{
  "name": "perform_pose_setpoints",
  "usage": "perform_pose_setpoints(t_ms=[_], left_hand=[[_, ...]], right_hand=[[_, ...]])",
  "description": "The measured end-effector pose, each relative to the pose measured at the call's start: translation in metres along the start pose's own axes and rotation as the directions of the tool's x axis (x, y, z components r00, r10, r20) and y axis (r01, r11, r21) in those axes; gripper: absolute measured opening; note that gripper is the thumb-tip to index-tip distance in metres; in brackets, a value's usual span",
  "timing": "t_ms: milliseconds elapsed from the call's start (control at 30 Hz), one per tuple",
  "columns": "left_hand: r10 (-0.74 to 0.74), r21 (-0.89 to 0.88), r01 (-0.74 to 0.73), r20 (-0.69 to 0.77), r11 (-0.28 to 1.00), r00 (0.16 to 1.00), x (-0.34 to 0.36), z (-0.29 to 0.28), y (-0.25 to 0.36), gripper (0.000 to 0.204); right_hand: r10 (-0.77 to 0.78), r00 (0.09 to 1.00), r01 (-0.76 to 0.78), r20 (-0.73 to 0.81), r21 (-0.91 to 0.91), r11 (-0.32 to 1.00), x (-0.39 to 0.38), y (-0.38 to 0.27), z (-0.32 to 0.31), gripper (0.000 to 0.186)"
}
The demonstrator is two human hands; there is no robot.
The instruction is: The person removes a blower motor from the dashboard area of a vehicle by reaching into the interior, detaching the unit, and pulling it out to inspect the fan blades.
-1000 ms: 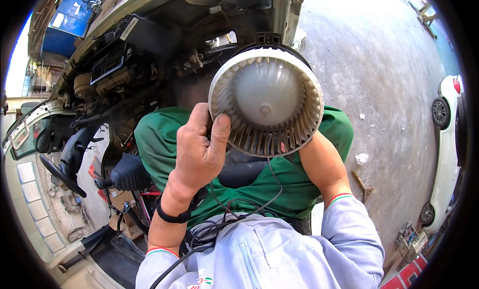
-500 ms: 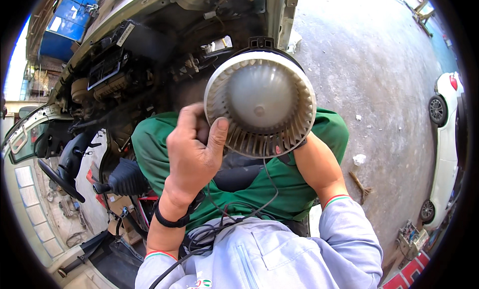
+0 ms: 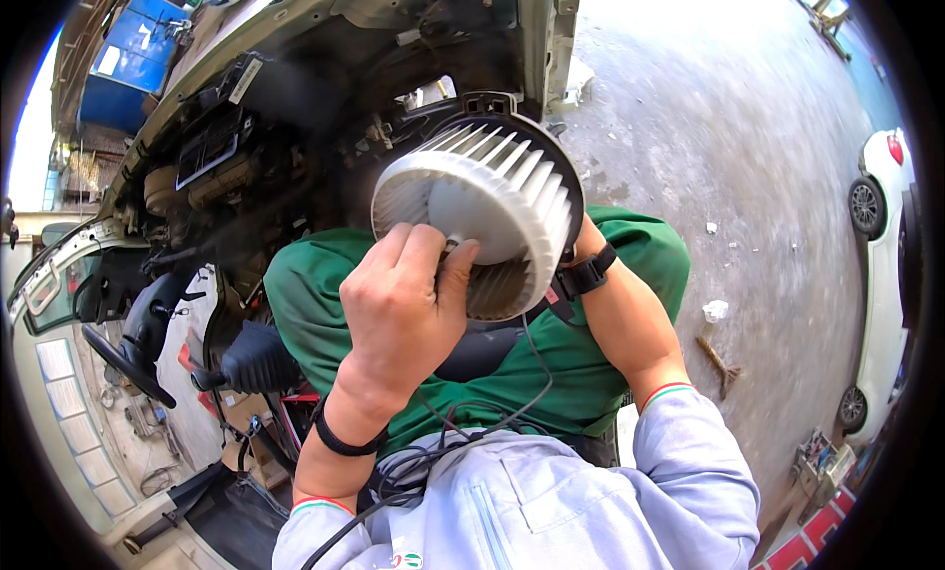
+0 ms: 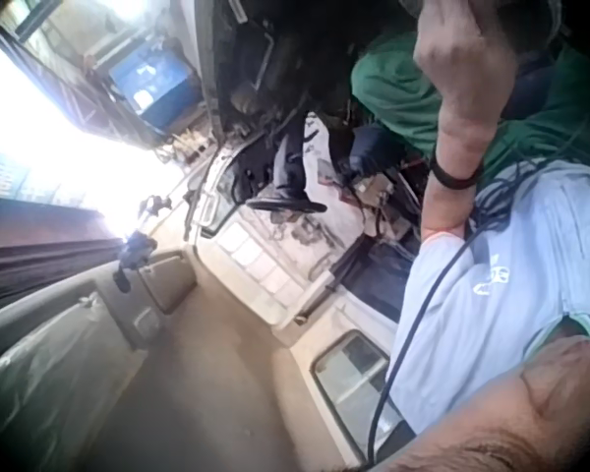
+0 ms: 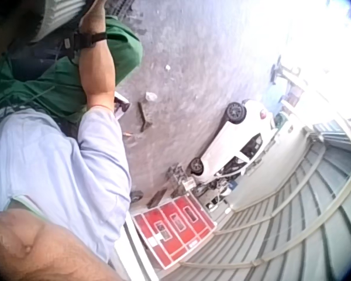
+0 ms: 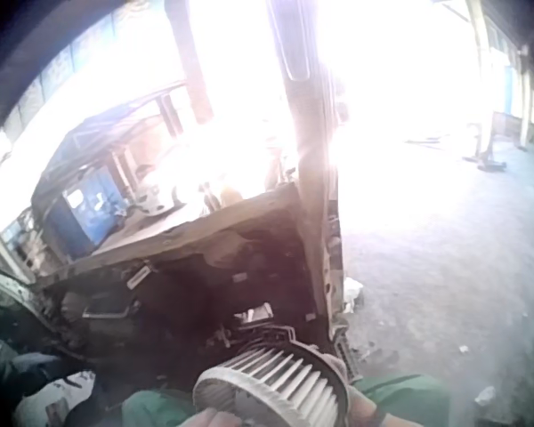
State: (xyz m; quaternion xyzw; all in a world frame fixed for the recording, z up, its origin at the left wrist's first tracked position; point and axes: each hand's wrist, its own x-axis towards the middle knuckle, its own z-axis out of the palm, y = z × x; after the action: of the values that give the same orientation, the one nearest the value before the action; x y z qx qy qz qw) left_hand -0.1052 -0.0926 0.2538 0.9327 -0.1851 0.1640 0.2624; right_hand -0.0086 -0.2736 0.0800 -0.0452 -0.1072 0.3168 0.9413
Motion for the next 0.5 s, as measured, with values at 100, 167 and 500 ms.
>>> perform_pose_setpoints(t_ms=[100, 167, 500], left_hand=[[-0.020, -0.054, 0.020, 0.009, 0.998, 1.000, -0.003, 0.000, -0.007, 0.015], [-0.028, -0.088, 0.029, 0.013, 0.996, 1.000, -0.004, 0.000, -0.012, 0.014], [-0.026, -0.093, 0.030, 0.052, 0.995, 0.998, -0.010, 0.001, -0.028, 0.013]], right_hand=[[-0.039, 0.994, 0.034, -0.103, -0.048, 0.998, 0.006, -0.001, -0.004, 0.041], [-0.101, 0.953, 0.065, -0.284, -0.131, 0.989, 0.010, 0.001, 0.004, 0.026], [-0.040, 0.975, -0.003, -0.220, -0.192, 0.981, 0.006, -0.006, 0.023, 0.045]])
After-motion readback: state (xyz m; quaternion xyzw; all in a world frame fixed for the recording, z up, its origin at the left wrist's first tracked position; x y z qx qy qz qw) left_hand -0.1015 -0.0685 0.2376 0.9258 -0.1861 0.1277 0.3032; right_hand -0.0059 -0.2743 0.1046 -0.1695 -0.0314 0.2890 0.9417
